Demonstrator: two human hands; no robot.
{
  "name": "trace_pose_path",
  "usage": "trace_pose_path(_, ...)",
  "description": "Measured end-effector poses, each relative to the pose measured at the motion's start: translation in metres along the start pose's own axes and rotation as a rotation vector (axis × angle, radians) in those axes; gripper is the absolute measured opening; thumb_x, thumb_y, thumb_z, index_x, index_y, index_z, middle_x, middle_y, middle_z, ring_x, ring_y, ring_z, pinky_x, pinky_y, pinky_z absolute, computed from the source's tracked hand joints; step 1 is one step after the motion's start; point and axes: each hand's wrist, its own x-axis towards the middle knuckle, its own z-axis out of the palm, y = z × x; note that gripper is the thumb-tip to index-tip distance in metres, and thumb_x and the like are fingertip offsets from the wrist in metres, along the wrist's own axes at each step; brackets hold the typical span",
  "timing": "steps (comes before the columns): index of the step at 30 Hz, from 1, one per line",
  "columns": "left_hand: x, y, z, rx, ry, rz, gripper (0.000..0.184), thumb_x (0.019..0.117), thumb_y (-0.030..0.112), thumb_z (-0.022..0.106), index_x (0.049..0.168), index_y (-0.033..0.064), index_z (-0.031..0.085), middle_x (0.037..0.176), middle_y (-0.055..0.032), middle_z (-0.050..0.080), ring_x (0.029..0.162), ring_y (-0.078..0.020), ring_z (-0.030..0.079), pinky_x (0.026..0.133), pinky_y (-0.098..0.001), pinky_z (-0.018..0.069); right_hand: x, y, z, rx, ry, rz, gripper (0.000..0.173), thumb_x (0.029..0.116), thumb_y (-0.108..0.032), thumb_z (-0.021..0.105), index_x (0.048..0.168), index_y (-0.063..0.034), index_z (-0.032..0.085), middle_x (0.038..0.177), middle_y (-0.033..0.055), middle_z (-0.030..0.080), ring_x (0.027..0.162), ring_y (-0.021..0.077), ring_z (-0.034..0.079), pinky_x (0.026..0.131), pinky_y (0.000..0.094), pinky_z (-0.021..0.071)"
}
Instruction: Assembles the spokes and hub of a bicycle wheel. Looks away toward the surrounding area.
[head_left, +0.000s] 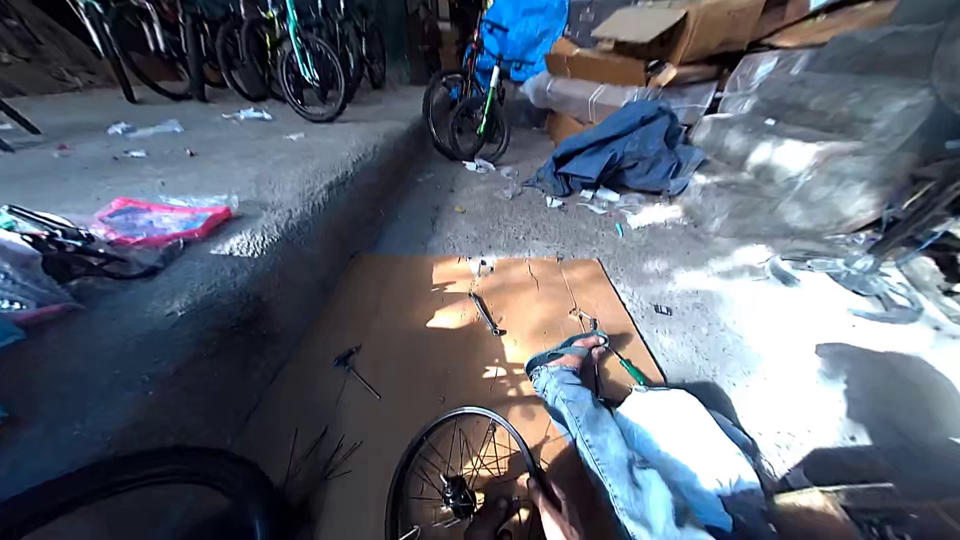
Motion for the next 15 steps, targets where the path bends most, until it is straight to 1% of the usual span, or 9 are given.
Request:
trace_pose_path(2,0.005,-0.006,-0.004,-0.015,-0.031,0.014,0.027,0.1090,0.022,0.048,0.124,0.0035,0.061,0.103,-0.0086,0.073,0.064,-0.0084,0.057,0.057,-0.0254,0.0458,0.003,-0.005,-0.005,0.036,-0.009,0.016,0.041,0.1034,-0.028,0.060,0.137,-0.0038,0.063,0.125,0.0148,0.069,0.114,0.0213,0.066,0.102,0.0439,0.0512)
trace_pose_path(3,0.006,-0.009,-0.004,-0.016,-0.030,0.017,0.027,0.1090,0.022,0.048,0.122,0.0036,0.063,0.101,-0.0082,0.074,0.063,-0.0075,0.056,0.056,-0.0243,0.0445,0.004,-0.005,-0.006,0.043,-0.016,0.016,0.039,0.1036,-0.026,0.059,0.136,-0.0042,0.064,0.124,0.0134,0.070,0.113,0.0194,0.066,0.102,0.0418,0.0516)
trace_pose_path(6,0.010,-0.010,-0.002,-0.089,-0.048,0.018,0.026,0.1101,0.020,0.045,0.119,0.0034,0.063,0.094,-0.0076,0.074,0.052,-0.0037,0.047,0.047,-0.0200,0.0355,0.010,-0.007,-0.011,0.062,-0.050,0.017,0.037,0.1047,-0.024,0.058,0.135,-0.0050,0.065,0.125,0.0103,0.070,0.113,0.0160,0.066,0.101,0.0378,0.0522)
trace_pose_path(8,0.013,-0.012,-0.002,-0.160,-0.086,0.014,0.025,0.1100,0.020,0.045,0.120,0.0033,0.062,0.093,-0.0085,0.073,0.051,-0.0035,0.046,0.045,-0.0188,0.0343,0.014,-0.007,-0.017,0.029,-0.049,0.017,0.037,0.1063,-0.032,0.054,0.131,-0.0074,0.068,0.123,0.0072,0.071,0.114,0.0138,0.066,0.102,0.0374,0.0521)
trace_pose_path(10,0.015,-0.015,0.000,-0.248,-0.090,0.023,0.023,0.1096,0.017,0.045,0.119,0.0013,0.060,0.091,-0.0102,0.072,0.048,-0.0042,0.045,0.043,-0.0185,0.0343,0.017,-0.004,-0.024,-0.049,-0.004,0.032,0.041,0.1080,-0.037,0.049,0.127,-0.0067,0.069,0.126,0.0090,0.070,0.121,0.0164,0.063,0.108,0.0410,0.0480)
trace_pose_path(11,0.015,-0.016,0.002,-0.285,-0.082,0.033,0.022,0.1092,0.015,0.046,0.117,0.0006,0.060,0.088,-0.0106,0.071,0.046,-0.0040,0.044,0.042,-0.0181,0.0342,0.021,0.001,-0.026,-0.141,0.039,0.026,0.038,0.1083,-0.033,0.049,0.123,-0.0055,0.071,0.121,0.0108,0.071,0.118,0.0190,0.064,0.106,0.0428,0.0491)
trace_pose_path(12,0.015,-0.016,0.004,-0.315,-0.077,0.044,0.021,0.1088,0.014,0.045,0.115,0.0000,0.060,0.086,-0.0104,0.071,0.045,-0.0039,0.043,0.041,-0.0178,0.0341,0.023,0.006,-0.028,-0.287,0.053,0.028,0.032,0.1064,-0.026,0.053,0.120,-0.0038,0.072,0.117,0.0140,0.072,0.114,0.0233,0.066,0.104,0.0459,0.0495)
trace_pose_path(13,0.015,-0.016,0.006,-0.335,-0.067,0.050,0.020,0.1087,0.013,0.045,0.114,-0.0004,0.060,0.085,-0.0099,0.070,0.044,-0.0039,0.042,0.041,-0.0178,0.0340,0.024,0.012,-0.031,-0.475,0.025,0.062,0.029,0.1019,-0.023,0.059,0.120,-0.0048,0.072,0.117,0.0157,0.072,0.114,0.0273,0.066,0.103,0.0491,0.0502)
trace_pose_path(15,0.016,-0.015,0.008,-0.359,-0.040,0.048,0.021,0.1089,0.012,0.045,0.113,-0.0014,0.060,0.082,-0.0096,0.069,0.044,-0.0039,0.042,0.040,-0.0172,0.0336,0.023,0.028,-0.028,-0.769,-0.054,0.195,0.039,0.0926,-0.026,0.069,0.127,-0.0081,0.068,0.124,0.0189,0.068,0.115,0.0340,0.066,0.099,0.0539,0.0520)
